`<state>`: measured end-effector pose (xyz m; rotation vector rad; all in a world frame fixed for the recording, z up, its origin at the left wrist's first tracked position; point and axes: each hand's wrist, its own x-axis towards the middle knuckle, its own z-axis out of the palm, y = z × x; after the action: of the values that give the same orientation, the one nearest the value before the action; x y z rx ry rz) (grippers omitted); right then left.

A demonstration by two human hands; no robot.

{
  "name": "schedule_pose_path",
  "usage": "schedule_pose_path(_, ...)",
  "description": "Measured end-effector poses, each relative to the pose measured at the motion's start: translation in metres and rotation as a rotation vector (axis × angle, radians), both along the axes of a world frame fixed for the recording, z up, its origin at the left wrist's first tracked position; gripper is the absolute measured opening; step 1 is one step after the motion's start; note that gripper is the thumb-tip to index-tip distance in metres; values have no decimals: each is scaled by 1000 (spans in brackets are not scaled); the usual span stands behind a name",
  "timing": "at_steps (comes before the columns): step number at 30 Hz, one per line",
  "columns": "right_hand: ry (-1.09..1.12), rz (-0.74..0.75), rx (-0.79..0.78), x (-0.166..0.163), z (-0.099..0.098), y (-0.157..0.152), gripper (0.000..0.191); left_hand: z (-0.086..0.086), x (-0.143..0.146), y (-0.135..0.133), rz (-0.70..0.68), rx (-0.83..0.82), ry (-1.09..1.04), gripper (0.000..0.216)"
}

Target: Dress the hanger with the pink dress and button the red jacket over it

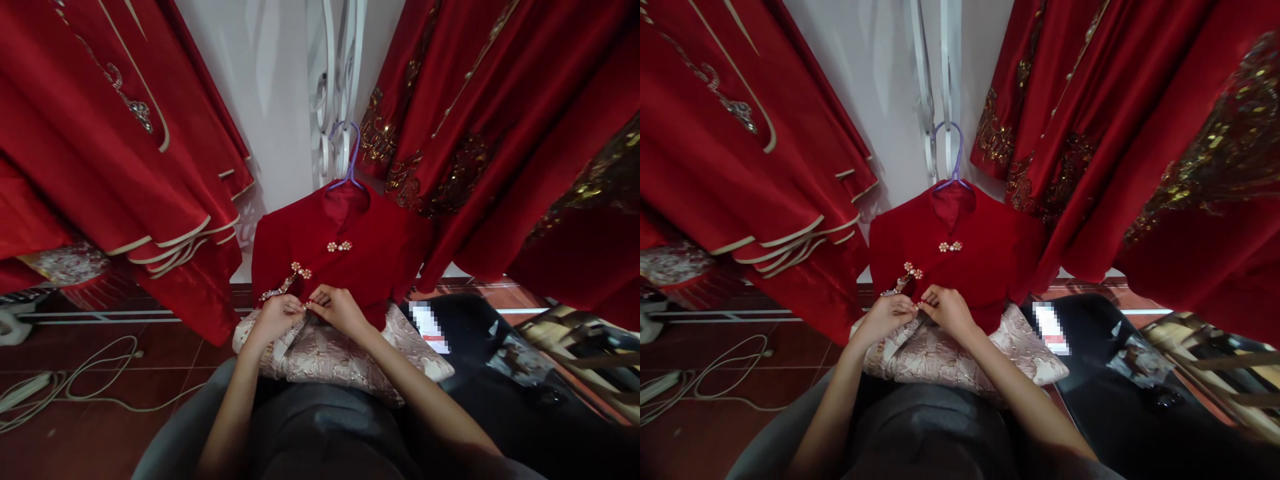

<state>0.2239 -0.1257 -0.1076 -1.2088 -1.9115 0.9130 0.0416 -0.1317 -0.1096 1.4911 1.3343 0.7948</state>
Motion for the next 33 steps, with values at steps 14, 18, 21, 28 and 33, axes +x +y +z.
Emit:
schedule_pose_path(14, -154, -44, -8, 4, 2, -2, 11, -7, 4, 1, 62, 68, -30, 11)
schedule_pose_path(18, -184, -51, 0, 3, 5, -4, 12, -7, 6, 1, 82, 72, -26, 9)
schedule_pose_path(21, -189, -63, 12, 3, 7, -7, 13, -6, 6, 1, 130, 62, -25, 9)
schedule_pose_path(28, -171, -96, 41, -3, 0, -8, 11, -1, -2, 1, 90, 99, 50, 12)
schedule_pose_path(33, -279, -130, 122, -3, 2, -10, 11, -5, -11, 5, 49, 216, 82, 19)
